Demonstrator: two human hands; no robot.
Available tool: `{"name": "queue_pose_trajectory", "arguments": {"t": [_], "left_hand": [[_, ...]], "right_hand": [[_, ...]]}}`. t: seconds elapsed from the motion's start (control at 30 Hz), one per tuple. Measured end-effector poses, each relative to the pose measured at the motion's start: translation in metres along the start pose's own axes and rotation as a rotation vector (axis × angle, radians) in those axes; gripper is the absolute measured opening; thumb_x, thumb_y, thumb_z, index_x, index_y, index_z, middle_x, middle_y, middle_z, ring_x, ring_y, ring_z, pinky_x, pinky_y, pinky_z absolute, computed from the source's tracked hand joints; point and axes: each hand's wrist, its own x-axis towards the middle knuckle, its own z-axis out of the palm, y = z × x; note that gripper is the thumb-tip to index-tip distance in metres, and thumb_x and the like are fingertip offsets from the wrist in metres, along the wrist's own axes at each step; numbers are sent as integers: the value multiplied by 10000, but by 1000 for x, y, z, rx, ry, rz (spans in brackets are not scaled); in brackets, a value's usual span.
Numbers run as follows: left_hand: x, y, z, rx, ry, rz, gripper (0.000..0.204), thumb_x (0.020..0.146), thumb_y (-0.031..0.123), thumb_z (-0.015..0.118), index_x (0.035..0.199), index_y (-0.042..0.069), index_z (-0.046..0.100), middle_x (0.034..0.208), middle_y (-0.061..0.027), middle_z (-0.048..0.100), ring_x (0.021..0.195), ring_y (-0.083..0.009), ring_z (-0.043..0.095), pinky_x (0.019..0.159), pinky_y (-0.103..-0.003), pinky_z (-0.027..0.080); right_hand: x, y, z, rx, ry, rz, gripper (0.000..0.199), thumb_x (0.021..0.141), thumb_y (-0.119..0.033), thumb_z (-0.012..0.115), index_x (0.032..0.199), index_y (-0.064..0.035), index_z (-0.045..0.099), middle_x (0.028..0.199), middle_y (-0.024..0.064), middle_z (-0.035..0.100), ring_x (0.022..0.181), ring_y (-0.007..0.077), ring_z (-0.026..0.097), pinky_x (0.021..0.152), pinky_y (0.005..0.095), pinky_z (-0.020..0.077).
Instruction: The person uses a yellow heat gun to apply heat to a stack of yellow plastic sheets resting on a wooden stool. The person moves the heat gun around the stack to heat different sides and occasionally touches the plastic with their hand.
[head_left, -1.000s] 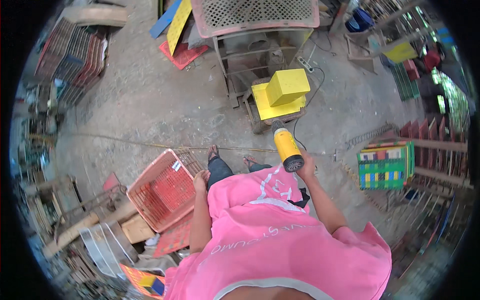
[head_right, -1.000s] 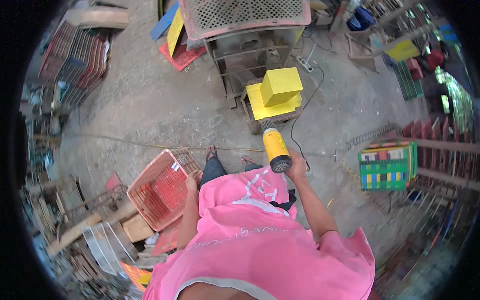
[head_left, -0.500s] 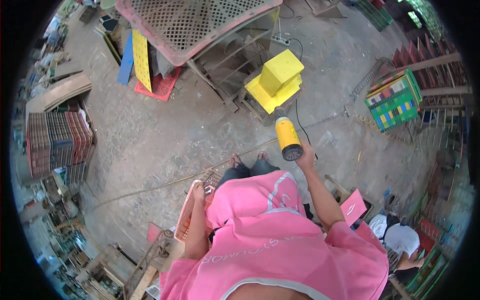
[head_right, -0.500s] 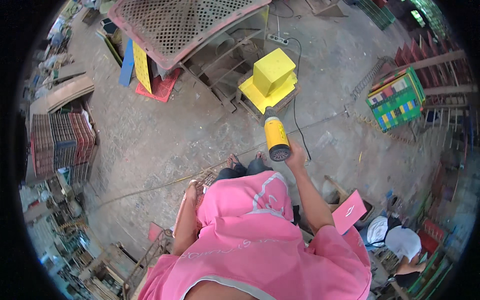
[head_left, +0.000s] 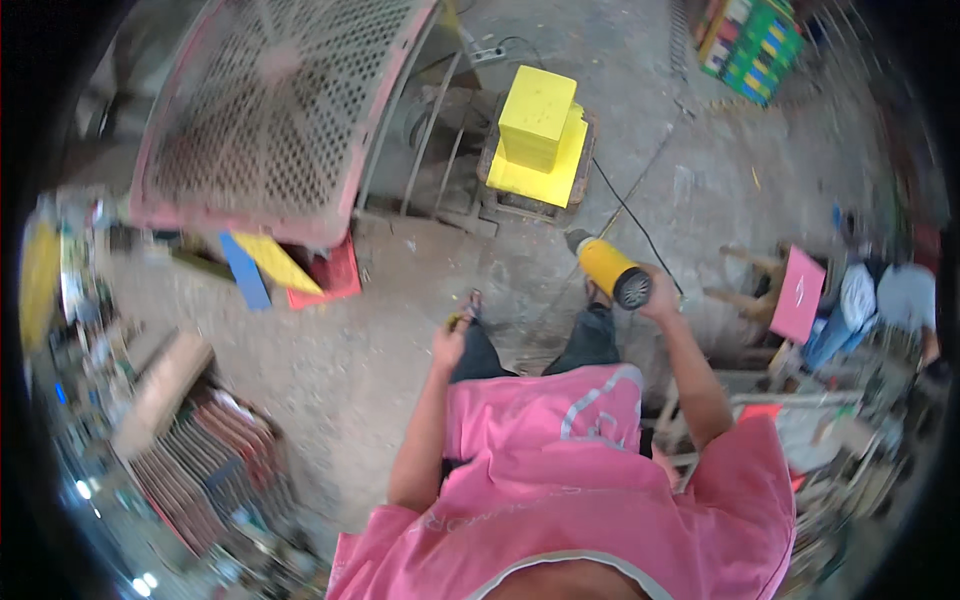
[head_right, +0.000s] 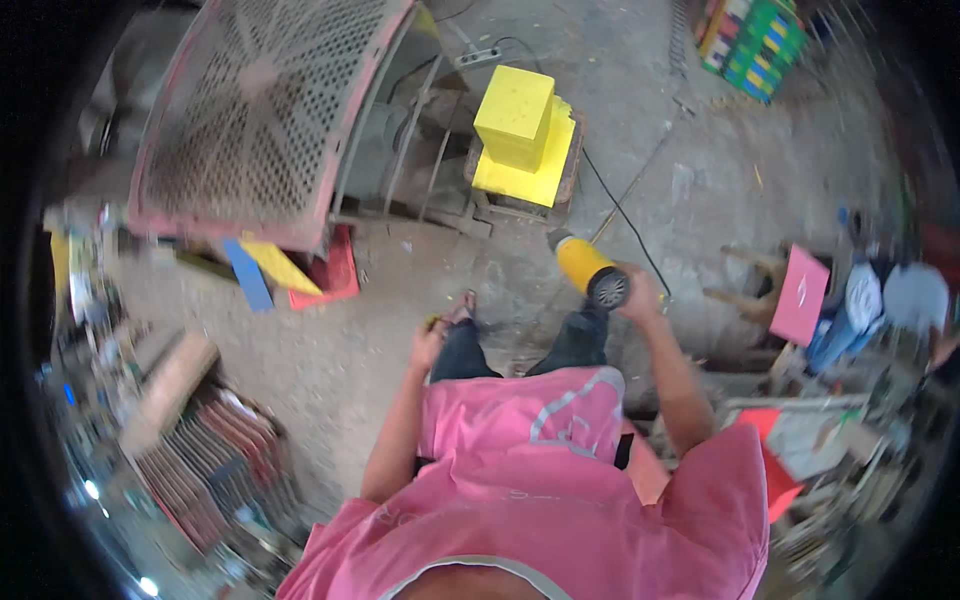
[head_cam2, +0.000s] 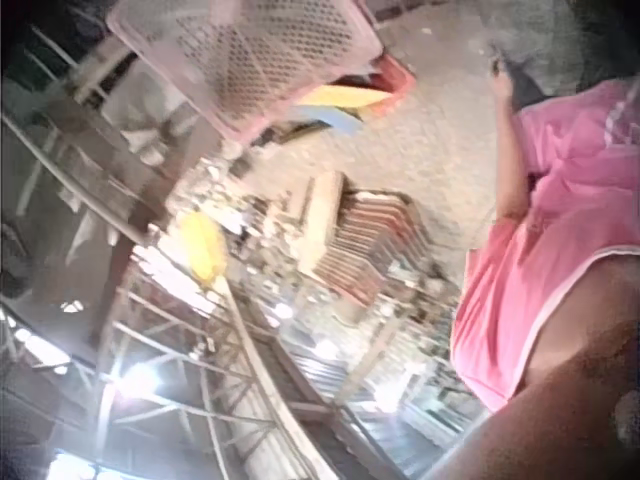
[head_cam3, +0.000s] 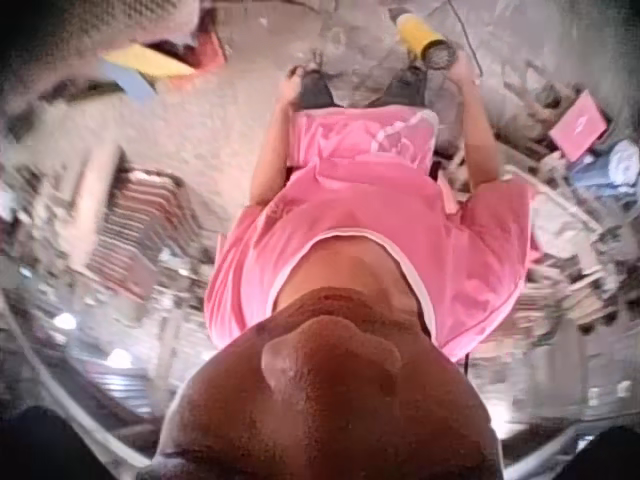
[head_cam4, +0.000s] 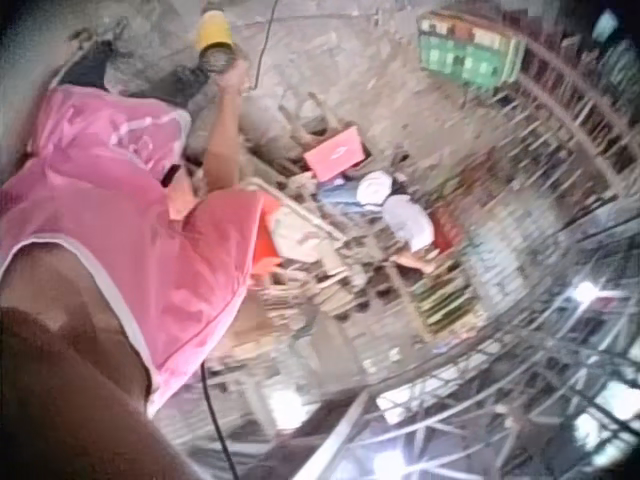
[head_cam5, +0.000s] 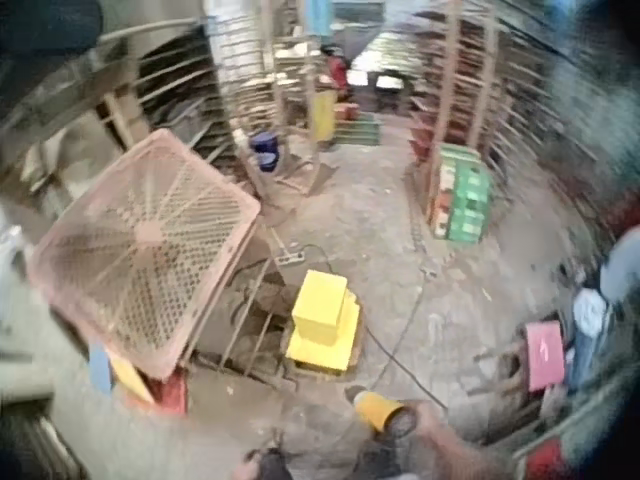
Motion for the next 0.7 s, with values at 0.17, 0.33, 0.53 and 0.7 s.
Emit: {"name": "queue_pose_trajectory", "arguments": {"t": [0.17, 0.33, 0.53, 0.7], "left_hand": [[73, -77, -51, 626, -365, 35, 591, 831, 488, 614, 1198, 27, 582, 1153, -227, 615, 1099, -329, 586, 937, -429, 450], [78, -112, -79, 926, -683, -393, 1206, 607, 675, 716, 1467, 23, 179, 1401, -275, 406, 1284, -404, 427, 1064, -429, 369], [75, -132, -65, 1252, -745, -386, 1418, 489, 693, 774, 1495, 34, 22, 1438, -225, 384, 1288, -349, 447, 1044, -434, 393], [93, -119, -55, 1508, -700, -210, 1285, 594, 645, 765, 1506, 86, 53, 1328, -272, 462, 1169, -384, 540, 972, -430, 451]], "right_hand": [[-32, 14, 83, 61, 335, 463, 497, 614, -183, 791, 1039, 14, 625, 977, 190, 662, 958, 322, 635, 843, 394, 484], [-73, 52, 224, 246, 772, 480, 486, 708, -144, 764, 1127, 17, 578, 1118, 173, 618, 1087, 333, 569, 963, 420, 418], [-61, -30, 302, 331, 852, 505, 422, 873, -192, 669, 1232, -3, 551, 1210, 126, 607, 1152, 259, 554, 1000, 386, 404], [-35, -82, 319, -100, 572, 897, 373, 938, -272, 559, 1233, -44, 566, 1183, 133, 616, 1142, 286, 551, 970, 379, 428]]}}
